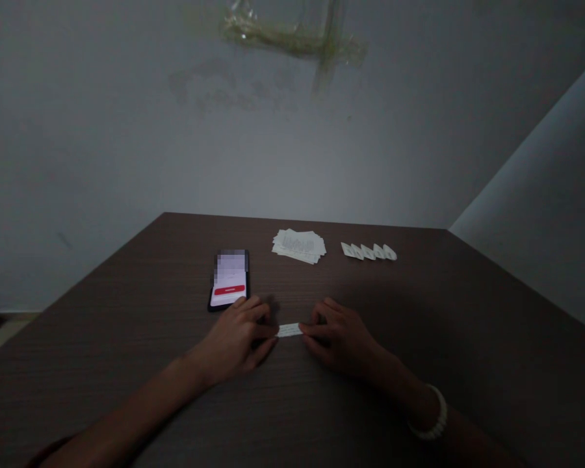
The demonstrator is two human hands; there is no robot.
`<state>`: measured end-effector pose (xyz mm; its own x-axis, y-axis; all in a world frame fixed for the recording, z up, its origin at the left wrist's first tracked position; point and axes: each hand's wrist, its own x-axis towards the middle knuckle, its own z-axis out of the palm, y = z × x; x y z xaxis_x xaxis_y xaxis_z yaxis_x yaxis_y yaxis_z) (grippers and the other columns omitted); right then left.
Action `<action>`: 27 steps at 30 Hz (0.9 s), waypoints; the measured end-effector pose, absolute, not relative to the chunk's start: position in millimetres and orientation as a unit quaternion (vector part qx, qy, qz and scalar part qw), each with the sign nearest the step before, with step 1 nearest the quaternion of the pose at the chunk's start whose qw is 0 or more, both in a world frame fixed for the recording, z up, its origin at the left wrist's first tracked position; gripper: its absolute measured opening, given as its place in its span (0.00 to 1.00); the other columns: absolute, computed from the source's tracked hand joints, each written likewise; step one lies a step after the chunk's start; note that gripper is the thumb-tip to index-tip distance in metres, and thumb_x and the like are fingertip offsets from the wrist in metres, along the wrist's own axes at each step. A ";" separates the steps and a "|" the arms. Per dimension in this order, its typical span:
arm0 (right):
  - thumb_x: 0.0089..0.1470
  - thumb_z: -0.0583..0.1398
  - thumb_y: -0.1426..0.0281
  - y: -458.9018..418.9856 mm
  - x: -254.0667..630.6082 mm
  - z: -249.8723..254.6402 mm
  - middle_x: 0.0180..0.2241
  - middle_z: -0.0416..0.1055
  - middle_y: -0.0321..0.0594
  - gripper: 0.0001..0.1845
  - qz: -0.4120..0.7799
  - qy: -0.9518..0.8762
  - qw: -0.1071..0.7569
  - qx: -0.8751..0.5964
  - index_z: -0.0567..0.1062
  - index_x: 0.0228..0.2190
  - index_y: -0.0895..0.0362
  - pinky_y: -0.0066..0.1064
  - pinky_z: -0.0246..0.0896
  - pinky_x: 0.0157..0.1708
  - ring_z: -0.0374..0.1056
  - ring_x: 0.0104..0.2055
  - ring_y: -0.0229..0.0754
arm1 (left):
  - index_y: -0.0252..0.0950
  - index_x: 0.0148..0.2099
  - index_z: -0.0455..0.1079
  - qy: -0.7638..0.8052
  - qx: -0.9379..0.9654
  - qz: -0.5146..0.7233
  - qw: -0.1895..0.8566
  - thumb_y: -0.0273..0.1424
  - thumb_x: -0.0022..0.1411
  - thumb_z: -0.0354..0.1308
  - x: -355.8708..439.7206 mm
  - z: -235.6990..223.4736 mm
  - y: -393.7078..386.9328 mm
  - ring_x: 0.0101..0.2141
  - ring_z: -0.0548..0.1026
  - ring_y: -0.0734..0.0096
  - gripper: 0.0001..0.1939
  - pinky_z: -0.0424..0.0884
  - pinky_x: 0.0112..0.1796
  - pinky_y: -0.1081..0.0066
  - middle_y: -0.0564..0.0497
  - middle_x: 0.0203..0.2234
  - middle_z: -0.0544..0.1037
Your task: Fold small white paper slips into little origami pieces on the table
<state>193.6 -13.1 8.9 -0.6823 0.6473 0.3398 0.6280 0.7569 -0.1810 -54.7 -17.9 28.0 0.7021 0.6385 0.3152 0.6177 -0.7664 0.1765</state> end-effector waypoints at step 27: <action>0.59 0.57 0.68 -11.3 203.6 4.2 0.29 0.67 0.39 0.10 0.029 -0.929 0.205 -0.307 0.78 0.30 0.55 0.34 0.54 0.32 0.60 0.34 0.41 | 0.33 0.32 0.70 0.259 0.962 0.078 -0.039 0.27 0.61 0.52 -56.0 41.7 -29.1 0.35 0.66 0.62 0.07 0.62 0.36 0.63 0.46 0.30 0.71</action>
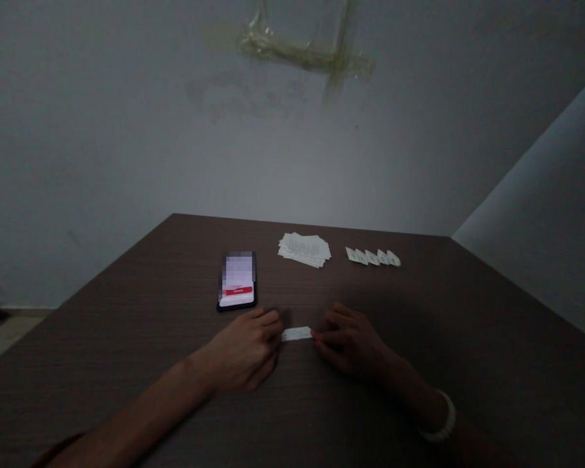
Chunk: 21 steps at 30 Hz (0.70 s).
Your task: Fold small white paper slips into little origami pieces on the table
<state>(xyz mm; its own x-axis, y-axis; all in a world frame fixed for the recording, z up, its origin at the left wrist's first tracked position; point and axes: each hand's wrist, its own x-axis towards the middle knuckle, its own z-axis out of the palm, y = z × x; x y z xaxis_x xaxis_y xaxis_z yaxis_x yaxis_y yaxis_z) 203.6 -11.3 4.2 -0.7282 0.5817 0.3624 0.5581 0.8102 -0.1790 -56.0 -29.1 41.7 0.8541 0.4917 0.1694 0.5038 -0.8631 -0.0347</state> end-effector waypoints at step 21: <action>0.55 0.63 0.68 -2.2 178.8 -1.4 0.38 0.69 0.41 0.05 0.041 -0.891 0.248 -0.378 0.75 0.36 0.55 0.36 0.59 0.41 0.63 0.40 0.43 | 0.34 0.31 0.70 -0.347 -0.913 -0.212 -0.039 0.30 0.66 0.53 -54.9 11.4 -20.6 0.37 0.66 0.64 0.11 0.64 0.37 0.66 0.48 0.32 0.70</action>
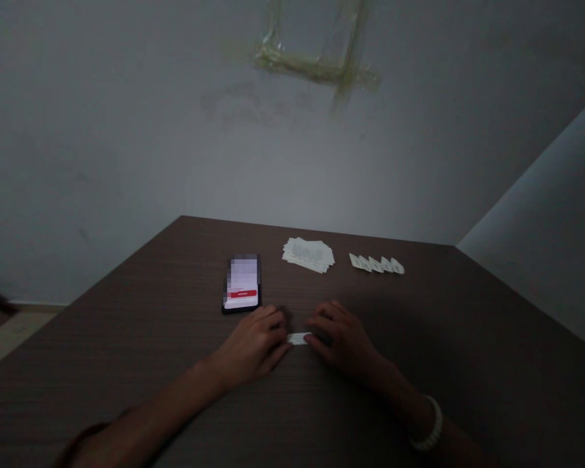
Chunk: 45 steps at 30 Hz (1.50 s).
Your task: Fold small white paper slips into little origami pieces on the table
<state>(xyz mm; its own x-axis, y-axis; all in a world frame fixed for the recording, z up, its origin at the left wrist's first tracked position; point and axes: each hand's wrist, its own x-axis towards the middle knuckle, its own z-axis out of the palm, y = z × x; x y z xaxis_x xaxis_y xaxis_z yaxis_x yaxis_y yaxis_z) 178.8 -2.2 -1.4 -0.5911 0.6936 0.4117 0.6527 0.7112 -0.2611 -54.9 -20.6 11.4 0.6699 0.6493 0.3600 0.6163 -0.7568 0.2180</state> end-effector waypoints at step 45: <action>0.53 0.60 0.76 -9.0 170.7 1.5 0.31 0.73 0.37 0.04 0.153 -0.890 0.318 -0.289 0.70 0.31 0.55 0.34 0.58 0.41 0.66 0.35 0.40 | 0.36 0.35 0.73 0.337 0.883 0.294 0.142 0.27 0.66 0.52 -47.0 17.0 -23.2 0.37 0.67 0.66 0.09 0.62 0.39 0.65 0.49 0.32 0.72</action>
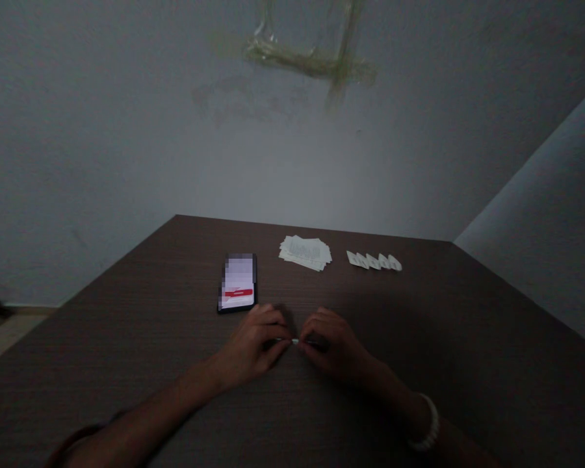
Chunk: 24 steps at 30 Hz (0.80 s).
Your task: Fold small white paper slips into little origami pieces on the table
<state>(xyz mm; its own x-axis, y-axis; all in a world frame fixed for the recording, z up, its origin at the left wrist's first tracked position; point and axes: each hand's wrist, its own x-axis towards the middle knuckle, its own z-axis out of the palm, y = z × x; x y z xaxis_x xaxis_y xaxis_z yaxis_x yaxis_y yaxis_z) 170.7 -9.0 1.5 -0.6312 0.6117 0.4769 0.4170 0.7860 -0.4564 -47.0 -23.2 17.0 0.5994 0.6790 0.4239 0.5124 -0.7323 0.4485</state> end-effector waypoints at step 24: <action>0.59 0.58 0.73 -14.5 168.0 11.1 0.28 0.74 0.37 0.07 0.026 -0.892 0.375 -0.253 0.75 0.30 0.55 0.31 0.61 0.35 0.65 0.30 0.38 | 0.35 0.34 0.73 0.291 0.888 0.346 0.078 0.26 0.67 0.50 -44.8 25.5 -28.9 0.35 0.67 0.67 0.11 0.61 0.37 0.65 0.49 0.30 0.74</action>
